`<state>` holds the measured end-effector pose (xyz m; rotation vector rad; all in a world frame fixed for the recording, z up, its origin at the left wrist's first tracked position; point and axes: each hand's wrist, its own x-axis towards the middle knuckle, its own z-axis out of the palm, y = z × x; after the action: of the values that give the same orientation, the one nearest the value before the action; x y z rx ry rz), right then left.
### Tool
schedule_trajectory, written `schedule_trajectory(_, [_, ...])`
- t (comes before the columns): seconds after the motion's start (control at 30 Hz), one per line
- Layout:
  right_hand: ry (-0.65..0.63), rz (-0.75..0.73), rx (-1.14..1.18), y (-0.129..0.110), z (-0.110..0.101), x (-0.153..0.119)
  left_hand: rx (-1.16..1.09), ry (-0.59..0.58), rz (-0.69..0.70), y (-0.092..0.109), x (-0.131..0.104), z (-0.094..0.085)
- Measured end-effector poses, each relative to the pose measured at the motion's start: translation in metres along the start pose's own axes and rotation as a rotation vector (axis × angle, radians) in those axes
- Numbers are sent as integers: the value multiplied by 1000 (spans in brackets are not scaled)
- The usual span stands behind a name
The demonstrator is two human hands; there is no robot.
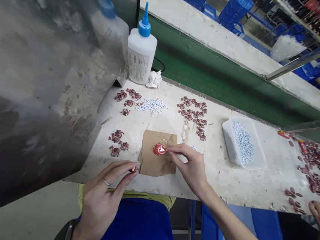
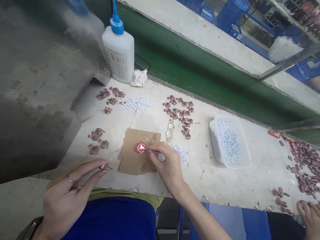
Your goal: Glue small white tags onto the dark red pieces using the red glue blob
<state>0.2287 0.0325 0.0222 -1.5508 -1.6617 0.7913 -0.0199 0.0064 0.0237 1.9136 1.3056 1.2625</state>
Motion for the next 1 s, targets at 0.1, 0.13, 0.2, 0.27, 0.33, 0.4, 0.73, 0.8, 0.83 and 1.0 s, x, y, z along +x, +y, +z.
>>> schedule_trajectory(0.1, [4, 72, 135, -17, -2, -4, 16, -3, -38, 7, 1, 5])
schedule_trajectory(0.13, [-2, 95, 189, -25, -3, -7, 13, -3, -64, 9, 1, 5])
schedule_trajectory(0.2, [-26, 112, 290, -42, -4, -13, -7, -3, -87, 14, 0, 6])
schedule_trajectory(0.27, [-55, 89, 367, -56, -3, -19, -32, -27, -67, 17, 0, 6])
schedule_trajectory(0.33, [-86, 60, 415, -66, -1, -23, -64, -53, -55, 19, 1, 6])
schedule_trajectory(0.4, [-109, 53, 440, -71, 1, -25, -97, -77, -64, 21, 2, 6])
schedule_trajectory(0.73, [-132, 39, 430, -71, 2, -25, -66, -74, -55, 24, 7, 6])
schedule_trajectory(0.8, [-143, 3, 385, -71, 2, -27, -58, -78, -64, 24, 6, 7])
schedule_trajectory(0.83, [-151, -25, 352, -71, 2, -28, -57, -76, -66, 24, 5, 7])
schedule_trajectory(1.0, [-116, -270, 103, -72, -1, -32, -80, -37, -83, 27, 4, 8])
